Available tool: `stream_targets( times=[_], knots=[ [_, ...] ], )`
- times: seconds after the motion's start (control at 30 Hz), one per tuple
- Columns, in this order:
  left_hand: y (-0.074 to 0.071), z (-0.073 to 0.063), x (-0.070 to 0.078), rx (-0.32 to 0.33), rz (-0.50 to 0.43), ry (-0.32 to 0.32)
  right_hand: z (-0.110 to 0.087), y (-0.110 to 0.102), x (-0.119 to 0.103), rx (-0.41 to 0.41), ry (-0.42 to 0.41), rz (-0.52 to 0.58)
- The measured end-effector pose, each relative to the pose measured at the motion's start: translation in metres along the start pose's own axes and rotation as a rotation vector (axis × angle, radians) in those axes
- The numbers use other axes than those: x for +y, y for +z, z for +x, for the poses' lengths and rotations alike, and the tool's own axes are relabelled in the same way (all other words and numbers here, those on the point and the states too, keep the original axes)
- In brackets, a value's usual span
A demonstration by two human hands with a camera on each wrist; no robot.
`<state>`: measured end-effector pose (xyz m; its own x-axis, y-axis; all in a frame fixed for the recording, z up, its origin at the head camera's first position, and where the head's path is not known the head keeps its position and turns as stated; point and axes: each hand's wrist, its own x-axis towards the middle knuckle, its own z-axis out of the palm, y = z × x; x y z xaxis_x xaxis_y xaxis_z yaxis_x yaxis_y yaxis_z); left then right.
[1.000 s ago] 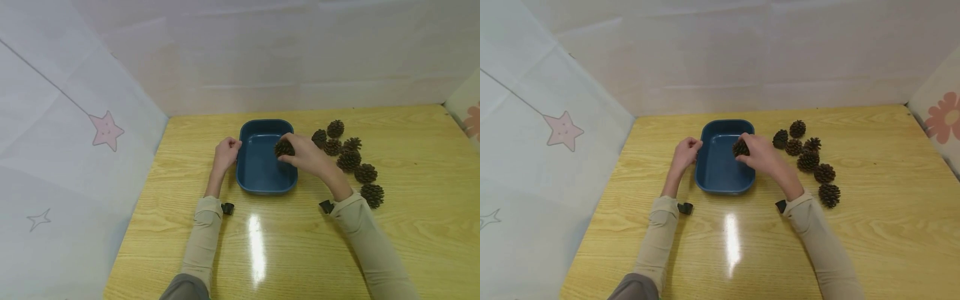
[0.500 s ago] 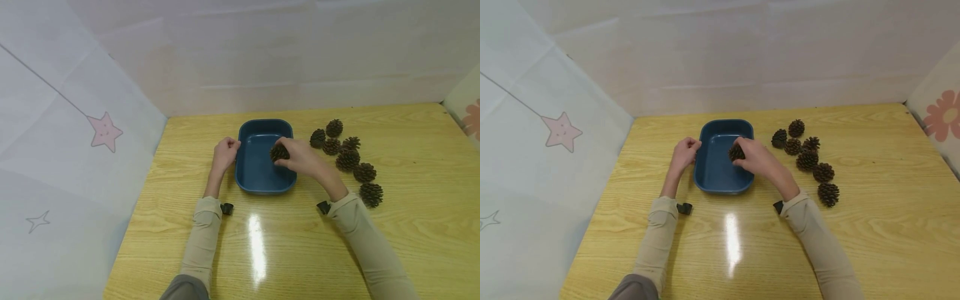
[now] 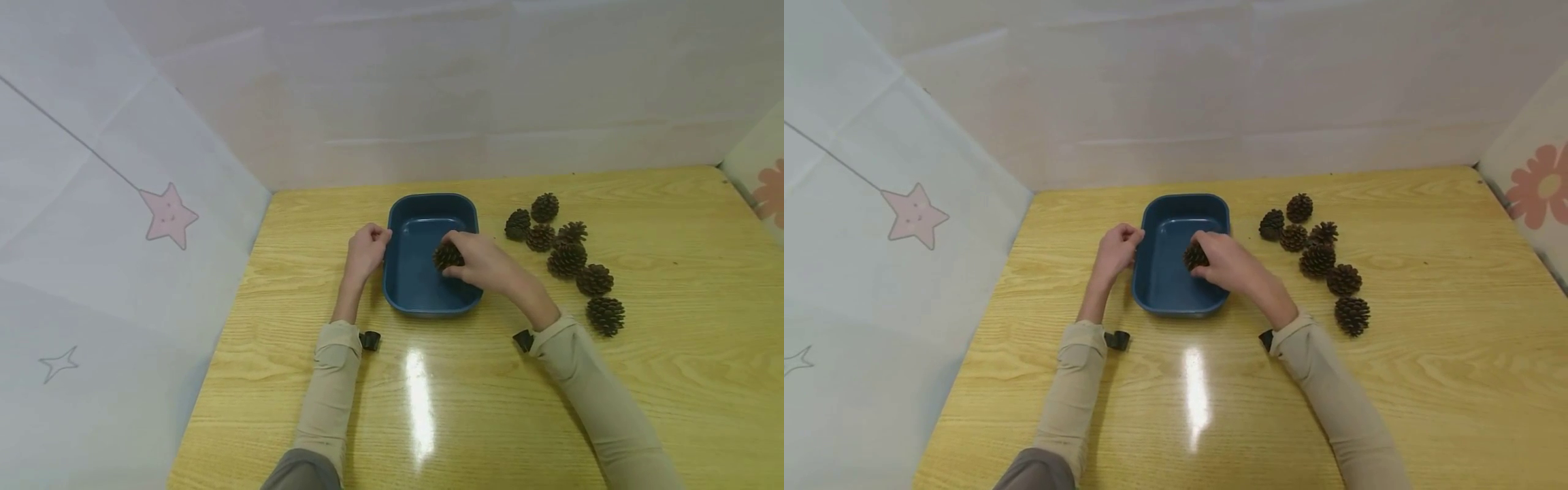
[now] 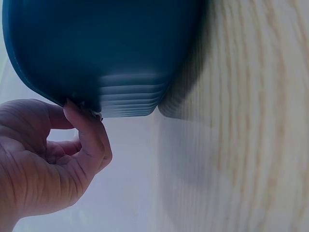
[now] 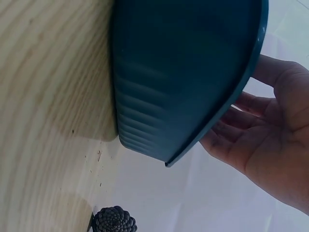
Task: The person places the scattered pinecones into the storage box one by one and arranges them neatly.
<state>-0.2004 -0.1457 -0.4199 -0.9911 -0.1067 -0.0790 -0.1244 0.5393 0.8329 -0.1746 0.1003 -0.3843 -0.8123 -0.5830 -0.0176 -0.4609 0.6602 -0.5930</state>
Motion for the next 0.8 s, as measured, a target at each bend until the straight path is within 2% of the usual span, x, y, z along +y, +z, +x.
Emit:
stream_targets(
  times=[0.43,0.8],
  knots=[
    [0.0,0.0,0.001,0.004,0.004,-0.01,0.003,0.008,0.001,-0.023,-0.023,-0.011],
    [0.0,0.0,0.001,0.0,0.01,-0.007,0.004,0.013,0.001,-0.093,-0.013,0.025]
  ],
)
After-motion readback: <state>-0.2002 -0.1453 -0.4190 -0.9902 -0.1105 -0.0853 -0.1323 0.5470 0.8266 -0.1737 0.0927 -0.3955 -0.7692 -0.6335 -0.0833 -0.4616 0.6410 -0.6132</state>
